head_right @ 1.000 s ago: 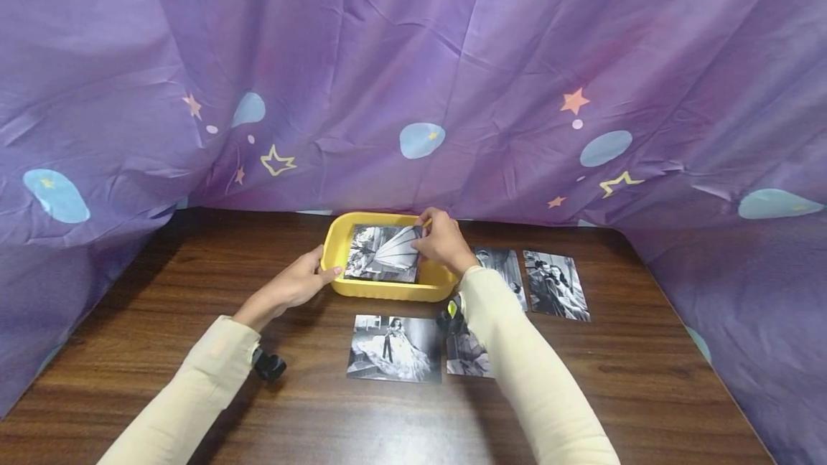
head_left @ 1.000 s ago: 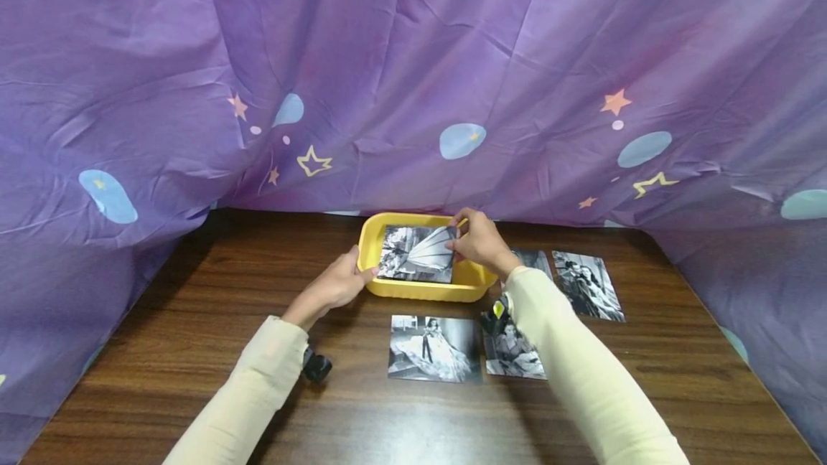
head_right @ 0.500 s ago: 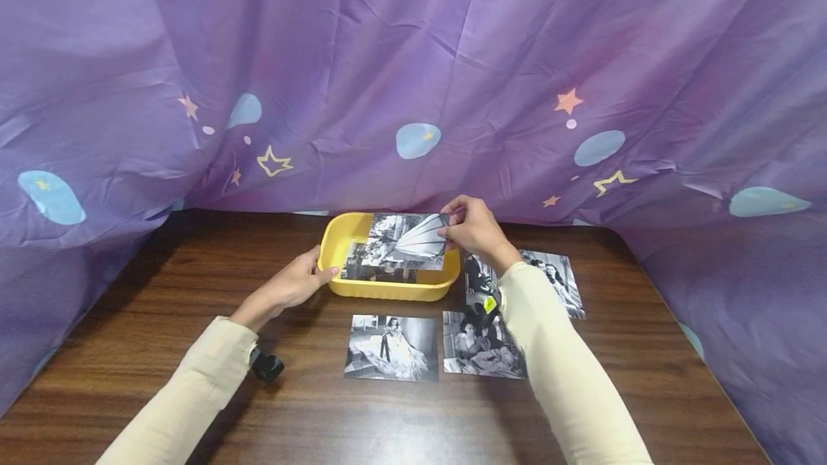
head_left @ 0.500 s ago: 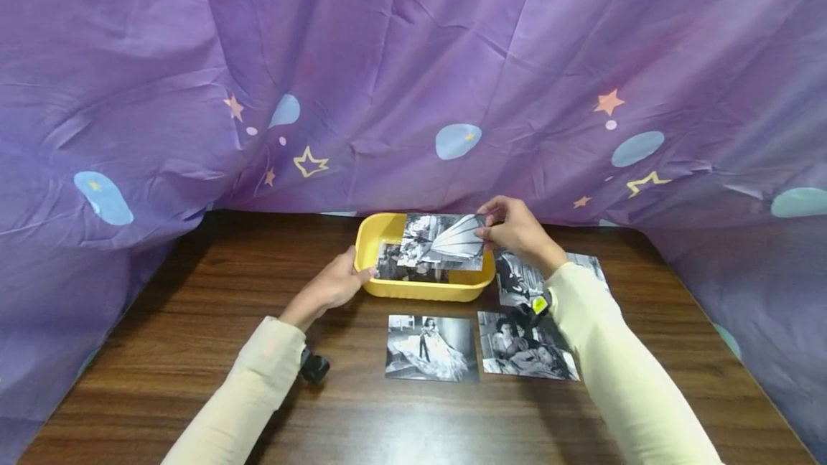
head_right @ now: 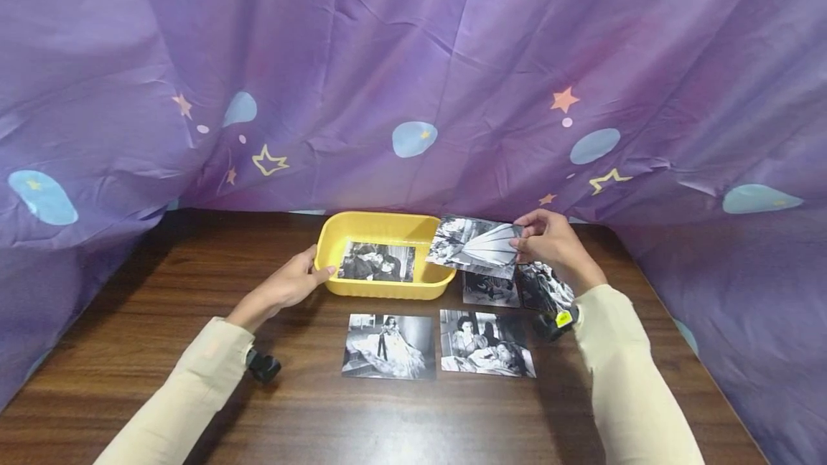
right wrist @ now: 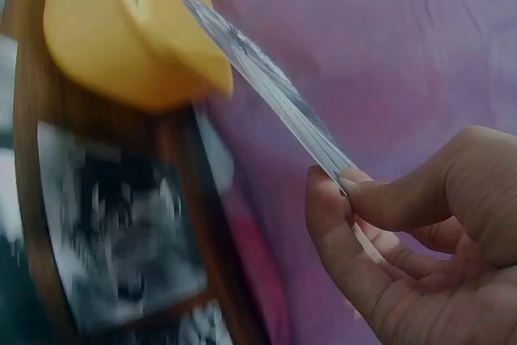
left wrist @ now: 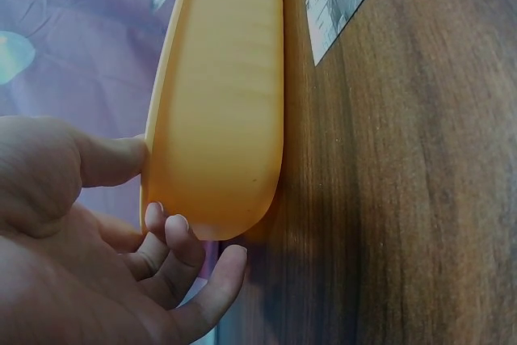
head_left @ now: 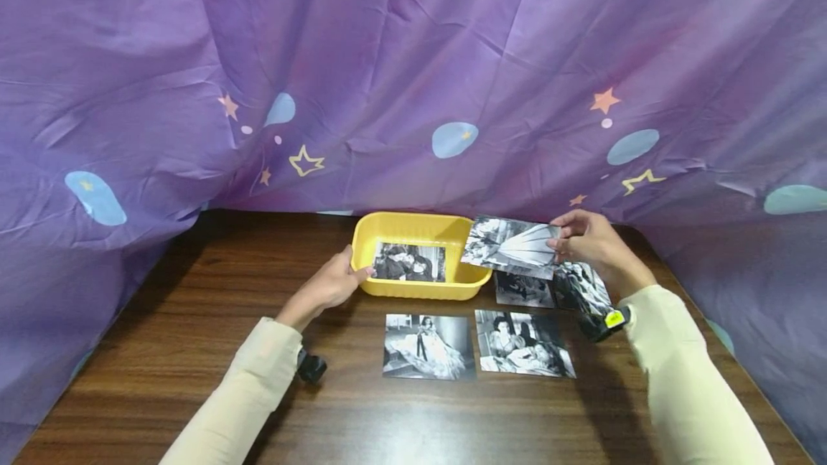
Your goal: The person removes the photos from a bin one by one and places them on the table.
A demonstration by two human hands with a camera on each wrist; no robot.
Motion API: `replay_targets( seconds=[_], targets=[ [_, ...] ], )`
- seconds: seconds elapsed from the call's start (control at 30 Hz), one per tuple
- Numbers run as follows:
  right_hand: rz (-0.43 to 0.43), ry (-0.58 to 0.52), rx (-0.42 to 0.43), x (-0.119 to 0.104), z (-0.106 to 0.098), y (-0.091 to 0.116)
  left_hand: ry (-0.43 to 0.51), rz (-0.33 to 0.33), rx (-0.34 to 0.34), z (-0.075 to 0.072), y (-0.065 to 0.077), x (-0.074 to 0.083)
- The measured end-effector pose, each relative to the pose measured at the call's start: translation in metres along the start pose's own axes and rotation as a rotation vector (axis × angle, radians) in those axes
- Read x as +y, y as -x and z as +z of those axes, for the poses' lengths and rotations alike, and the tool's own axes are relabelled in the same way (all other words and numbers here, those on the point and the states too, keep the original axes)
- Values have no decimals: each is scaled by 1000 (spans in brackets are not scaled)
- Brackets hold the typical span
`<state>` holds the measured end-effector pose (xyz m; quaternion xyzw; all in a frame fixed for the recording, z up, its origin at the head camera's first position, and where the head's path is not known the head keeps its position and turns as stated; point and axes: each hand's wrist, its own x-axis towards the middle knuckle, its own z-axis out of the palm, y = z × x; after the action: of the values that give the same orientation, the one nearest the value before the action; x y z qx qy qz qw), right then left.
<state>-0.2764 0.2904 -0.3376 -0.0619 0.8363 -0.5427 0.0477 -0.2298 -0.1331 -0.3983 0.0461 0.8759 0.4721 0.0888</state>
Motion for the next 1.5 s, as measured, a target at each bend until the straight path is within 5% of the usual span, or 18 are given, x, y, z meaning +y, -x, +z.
replay_targets(
  seconds=[0.27, 0.4, 0.63, 0.8, 1.03, 1.33, 1.4, 1.5],
  targets=[
    [59, -101, 92, 44, -50, 21, -12, -3, 3, -1, 2, -2],
    [94, -239, 135, 62, -72, 36, -23, -4, 3, -2, 2, -1],
    [134, -468, 287, 89, -91, 54, -15, -5, 6, -3, 2, 0],
    [177, -501, 427, 118, -99, 59, -16, -1, 10, -3, 3, 0],
    [313, -454, 562, 154, -111, 58, -10, 12, 8, -2, 3, 1],
    [403, -464, 675, 129, -95, 79, -14, 12, 1, -1, 3, 1],
    [410, -365, 668, 128, -94, 83, -19, 5, -2, -1, 3, 2],
    [403, 4, 648, 129, -96, 88, -29, -7, -7, -1, 4, 3]
  ],
)
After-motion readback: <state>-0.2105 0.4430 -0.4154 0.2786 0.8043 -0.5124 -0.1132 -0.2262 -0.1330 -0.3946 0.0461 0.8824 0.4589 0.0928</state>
